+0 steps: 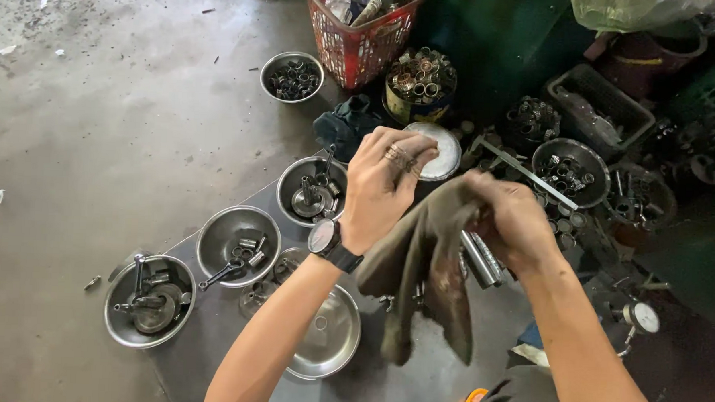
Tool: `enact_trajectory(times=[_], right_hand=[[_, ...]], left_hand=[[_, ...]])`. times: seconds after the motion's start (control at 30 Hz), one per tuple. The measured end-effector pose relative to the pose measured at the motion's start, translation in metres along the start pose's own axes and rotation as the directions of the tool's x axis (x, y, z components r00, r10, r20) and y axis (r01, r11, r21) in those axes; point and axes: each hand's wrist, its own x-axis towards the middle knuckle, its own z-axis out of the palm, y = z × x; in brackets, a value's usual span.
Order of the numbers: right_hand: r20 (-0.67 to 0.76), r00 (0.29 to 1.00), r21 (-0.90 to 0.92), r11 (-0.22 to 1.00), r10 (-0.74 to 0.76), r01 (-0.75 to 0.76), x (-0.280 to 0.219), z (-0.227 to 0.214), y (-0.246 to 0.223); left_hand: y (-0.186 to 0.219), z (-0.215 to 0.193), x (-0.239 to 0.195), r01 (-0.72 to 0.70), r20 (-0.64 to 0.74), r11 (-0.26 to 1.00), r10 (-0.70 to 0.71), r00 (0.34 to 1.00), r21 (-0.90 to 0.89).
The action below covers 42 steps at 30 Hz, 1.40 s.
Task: The person handles small metal components at a workbench, picking parts from metal bowls, wiping them with a cloth, and placing them into a shallow metal dish. They move between bowls of parts, occasionally using a wrench on a part, and continue sorting and wiping pieces one at a time.
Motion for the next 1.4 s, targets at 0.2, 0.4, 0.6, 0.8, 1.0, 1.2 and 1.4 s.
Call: enact_trajectory(times=[0.2,0.4,0.6,0.8,1.0,1.2,1.4], right_hand=[[0.086,0.984,0.452,0.886,-0.158,0.102,-0.033,0.038,-0.043],[-0.019,0.879,-0.259,0.851,-0.477,0.456,-0.031,0.032,-0.020],[-0.331,0.720,-0.508,0.758,-0.610,0.409,-0.016,0.012,-0.015],[0.051,0.817,-0.479,0.703,-0.575,0.525,-0.014,0.028,-0.025],[0.070,0.907,-0.460,0.794,-0.414,0.398,0.000,0.013,-0.008],[0.085,0.855,-0.304,0.804,-0.511,0.511,-0.015,0.032,-0.023],[0.018,0.778,-0.574,0.630,-0.628,0.522,-0.020,0.034,-0.025]], left_hand=[[0.003,-0.005,-0.001,0.461,0.359,0.872,-0.383,0.851,-0.164],[-0.017,0.011,-0.031,0.207,0.397,0.971,-0.145,0.906,-0.119],[-0.034,0.011,-0.031,0.651,0.427,0.478,-0.499,0.754,-0.590],[-0.045,0.007,-0.029,0.755,0.468,0.324,-0.627,0.623,-0.571],[-0.045,-0.007,-0.025,0.794,0.588,0.216,-0.569,0.575,-0.568],[-0.037,-0.013,-0.019,0.789,0.588,0.230,-0.557,0.587,-0.570],[-0.041,-0.009,-0.021,0.775,0.595,0.333,-0.501,0.628,-0.538]])
